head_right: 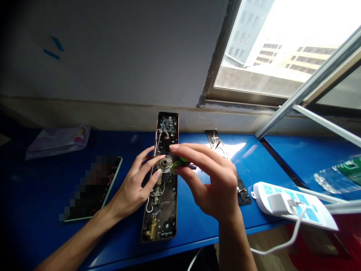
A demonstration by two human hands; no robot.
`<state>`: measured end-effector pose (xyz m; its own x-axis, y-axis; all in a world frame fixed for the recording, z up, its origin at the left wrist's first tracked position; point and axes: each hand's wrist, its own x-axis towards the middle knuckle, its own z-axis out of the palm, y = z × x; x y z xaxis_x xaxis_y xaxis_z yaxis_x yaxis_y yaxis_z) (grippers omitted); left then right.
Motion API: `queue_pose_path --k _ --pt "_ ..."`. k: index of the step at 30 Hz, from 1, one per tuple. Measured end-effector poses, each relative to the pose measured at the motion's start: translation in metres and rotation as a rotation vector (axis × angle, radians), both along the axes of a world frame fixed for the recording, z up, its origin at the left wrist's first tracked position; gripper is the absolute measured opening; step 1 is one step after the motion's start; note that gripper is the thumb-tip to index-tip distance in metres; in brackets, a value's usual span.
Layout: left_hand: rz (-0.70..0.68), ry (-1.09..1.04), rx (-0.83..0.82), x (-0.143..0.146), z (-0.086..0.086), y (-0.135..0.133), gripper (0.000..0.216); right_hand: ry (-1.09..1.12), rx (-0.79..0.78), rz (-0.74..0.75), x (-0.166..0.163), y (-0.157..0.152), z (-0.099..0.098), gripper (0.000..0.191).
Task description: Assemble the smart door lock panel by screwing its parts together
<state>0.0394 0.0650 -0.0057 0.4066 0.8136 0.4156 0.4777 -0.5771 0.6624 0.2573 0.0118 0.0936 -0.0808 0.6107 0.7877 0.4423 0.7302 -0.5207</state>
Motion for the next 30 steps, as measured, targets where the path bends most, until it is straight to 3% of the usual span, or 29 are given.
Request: queue_pose_path --k 3,5,11,17,20,22,26,30 --pt "0.007 0.007 0.003 0.0 0.0 0.0 0.041 0.002 0.077 -0.109 -0.002 0.003 -0.002 0.047" --pt "0.012 0.007 0.008 0.0 0.0 0.0 0.041 0.011 0.047 -0.147 -0.003 0.003 -0.004 0.042" --pt "0.032 0.045 0.095 0.001 0.001 -0.003 0.041 0.023 -0.099 0.027 0.0 -0.001 -0.007 0.061" --pt "0.009 0.085 0.2 0.003 0.0 -0.004 0.041 0.028 -0.021 -0.122 0.001 0.003 -0.018 0.059" --pt "-0.005 0.096 0.267 0.005 0.002 -0.001 0.039 0.046 -0.057 -0.112 0.003 0.002 -0.022 0.062" --pt "-0.025 0.105 0.305 0.008 0.005 0.002 0.038 0.094 0.002 -0.114 0.009 -0.001 -0.021 0.063" --pt "-0.051 0.151 0.355 0.018 0.016 0.008 0.033 0.11 0.142 -0.292 0.027 -0.004 -0.018 0.06" --pt "-0.099 0.242 0.385 0.032 0.026 0.009 0.03 -0.057 0.039 -0.475 0.043 0.0 -0.03 0.048"
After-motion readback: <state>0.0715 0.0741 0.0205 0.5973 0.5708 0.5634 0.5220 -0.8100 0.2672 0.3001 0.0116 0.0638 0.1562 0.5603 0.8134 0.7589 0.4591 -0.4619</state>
